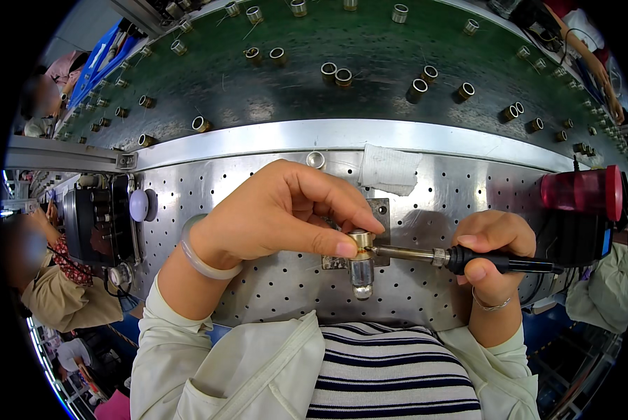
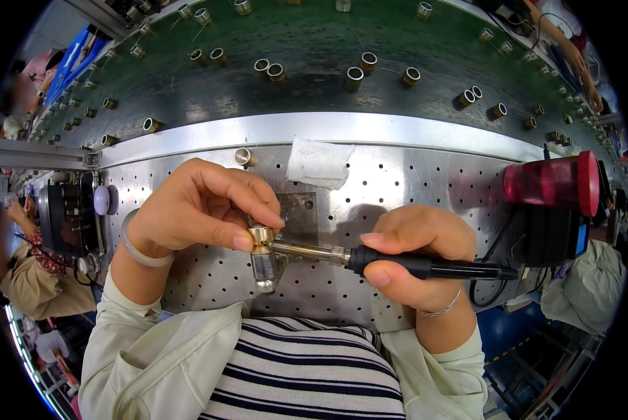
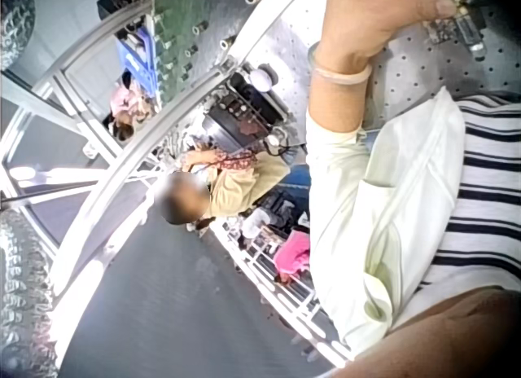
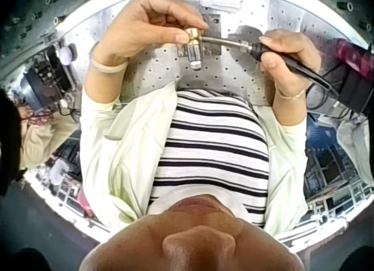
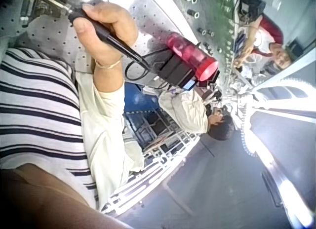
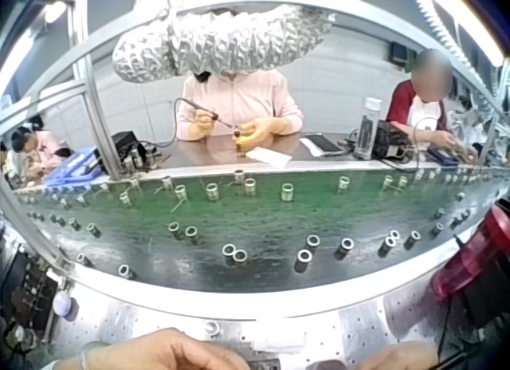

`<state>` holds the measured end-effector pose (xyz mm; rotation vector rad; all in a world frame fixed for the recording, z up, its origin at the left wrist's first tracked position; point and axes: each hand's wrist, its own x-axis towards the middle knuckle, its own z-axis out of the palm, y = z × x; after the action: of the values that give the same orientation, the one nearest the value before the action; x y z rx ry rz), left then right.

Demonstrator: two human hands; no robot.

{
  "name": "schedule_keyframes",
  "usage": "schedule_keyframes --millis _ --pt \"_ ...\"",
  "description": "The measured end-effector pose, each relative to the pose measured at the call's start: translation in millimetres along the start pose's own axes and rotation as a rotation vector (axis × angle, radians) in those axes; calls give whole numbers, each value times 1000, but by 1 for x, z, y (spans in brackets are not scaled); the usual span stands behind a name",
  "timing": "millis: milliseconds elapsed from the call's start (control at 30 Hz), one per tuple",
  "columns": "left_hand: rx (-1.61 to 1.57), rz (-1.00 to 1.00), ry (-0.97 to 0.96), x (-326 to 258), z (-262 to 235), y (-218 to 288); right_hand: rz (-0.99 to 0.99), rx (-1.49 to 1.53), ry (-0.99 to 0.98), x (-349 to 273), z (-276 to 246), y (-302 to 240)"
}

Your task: The person uses a soldering iron to apply heat to small cylindrical metal components held in the left hand. The person repeatedly picks up components from a green workbench, applies the soldering iron to the top edge, and places the components back down.

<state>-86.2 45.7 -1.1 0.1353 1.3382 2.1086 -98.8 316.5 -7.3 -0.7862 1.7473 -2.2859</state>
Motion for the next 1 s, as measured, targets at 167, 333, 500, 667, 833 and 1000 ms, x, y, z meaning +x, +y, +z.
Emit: schedule_keyframes --millis 167,333,500,667,833,1000 --pt "-15 11 -29 1 -3 -3 -21 61 70 -3 -2 0" --pt "57 34 -66 2 -9 -10 -13 68 63 -3 -2 1" --pt "61 33 -2 1 -10 2 40 59 146 -6 -1 0" --pt "30 96 -110 0 -12 -7 79 94 135 -3 6 -3" --pt "54 53 -107 1 -11 -5 107 95 129 -2 9 -2" --pt "54 -7 -78 0 -11 -4 106 78 138 -3 12 0"
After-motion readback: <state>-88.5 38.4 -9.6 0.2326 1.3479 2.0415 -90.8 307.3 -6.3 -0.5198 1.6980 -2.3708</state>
